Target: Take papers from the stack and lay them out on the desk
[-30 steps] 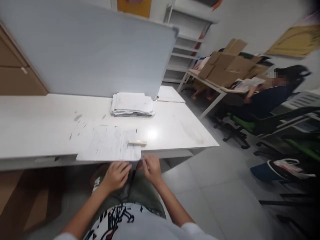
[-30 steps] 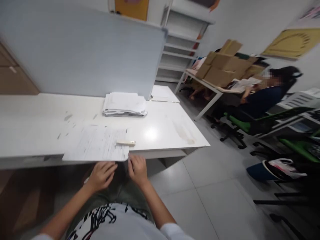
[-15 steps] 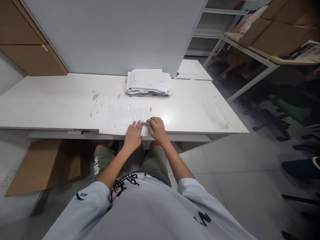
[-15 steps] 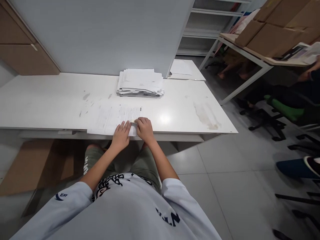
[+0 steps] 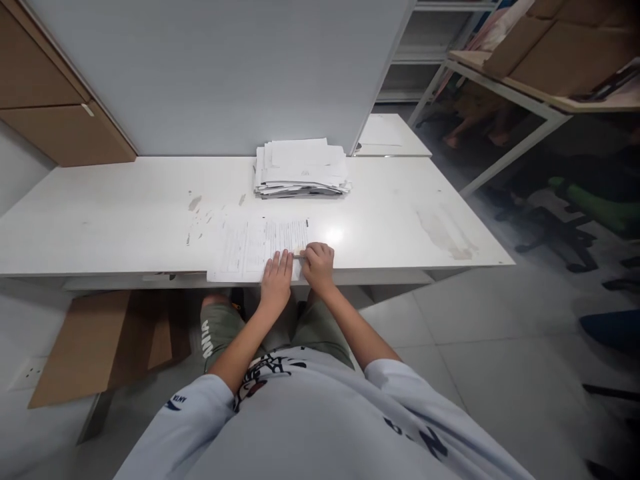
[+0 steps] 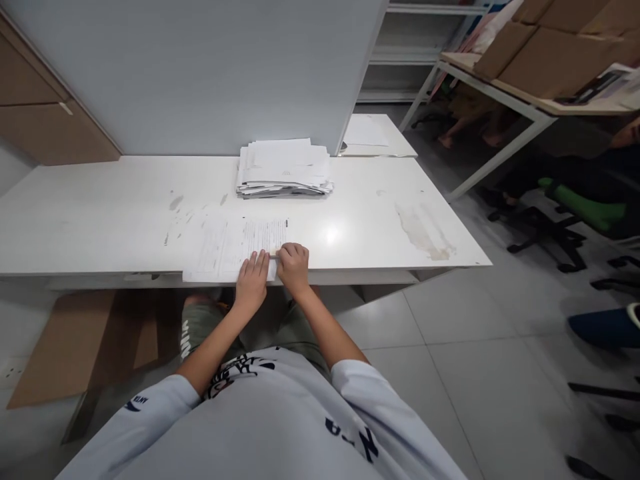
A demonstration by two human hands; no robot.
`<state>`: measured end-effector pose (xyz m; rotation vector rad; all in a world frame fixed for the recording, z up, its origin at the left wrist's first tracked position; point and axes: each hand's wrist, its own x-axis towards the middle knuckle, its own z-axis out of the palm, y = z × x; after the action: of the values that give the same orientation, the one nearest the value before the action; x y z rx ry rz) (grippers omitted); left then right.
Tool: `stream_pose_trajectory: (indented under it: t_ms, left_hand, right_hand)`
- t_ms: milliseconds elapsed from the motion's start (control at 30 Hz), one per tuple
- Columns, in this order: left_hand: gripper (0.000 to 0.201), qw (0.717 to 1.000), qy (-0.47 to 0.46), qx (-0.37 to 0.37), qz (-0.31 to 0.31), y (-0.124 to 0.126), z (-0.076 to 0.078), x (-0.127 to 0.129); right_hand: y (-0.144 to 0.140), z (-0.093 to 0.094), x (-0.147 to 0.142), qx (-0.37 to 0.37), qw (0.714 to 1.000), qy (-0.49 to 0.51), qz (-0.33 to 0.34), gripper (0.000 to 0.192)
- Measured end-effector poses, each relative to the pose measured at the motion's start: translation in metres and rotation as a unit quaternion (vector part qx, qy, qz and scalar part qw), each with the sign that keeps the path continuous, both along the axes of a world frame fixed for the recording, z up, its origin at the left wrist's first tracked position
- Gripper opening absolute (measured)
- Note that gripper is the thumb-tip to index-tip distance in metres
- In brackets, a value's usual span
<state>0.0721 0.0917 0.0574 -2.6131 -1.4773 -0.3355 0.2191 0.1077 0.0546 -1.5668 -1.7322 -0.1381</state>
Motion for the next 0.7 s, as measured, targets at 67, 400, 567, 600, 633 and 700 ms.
stream_pose_trajectory:
  t_ms: [67,400,567,600,633,700]
  left_hand:
    - [0.062,0.999,0.017,-0.001,-0.046,0.004,0.006,-0.011]
    - [0.062,0.975,-0.153,0.104,0.120,0.088,0.083,-0.136]
    - [0.066,0.905,-0.299,0.291,0.087,0.166,0.135,-0.079]
    - [0.066,0.908,-0.295,0.292,0.064,0.185,0.141,-0.056]
    - [0.066,0.918,-0.279,0.280,0.042,0.204,0.145,-0.030]
    - [0.066,0.948,-0.224,0.226,0.002,0.241,0.145,0.023]
  right_hand:
    - [-0.004,0.006,0.006,-0.001,1.000,-0.012,0.015,0.020]
    - [0.021,0.024,0.078,-0.077,0.958,-0.158,0.227,0.044]
    - [0.042,0.021,0.079,-0.131,0.954,-0.076,0.260,0.043]
    - [0.045,0.020,0.078,-0.137,0.956,-0.064,0.250,0.045]
    - [0.047,0.019,0.078,-0.145,0.959,-0.052,0.238,0.048]
    - [0.050,0.018,0.077,-0.163,0.964,-0.030,0.210,0.055]
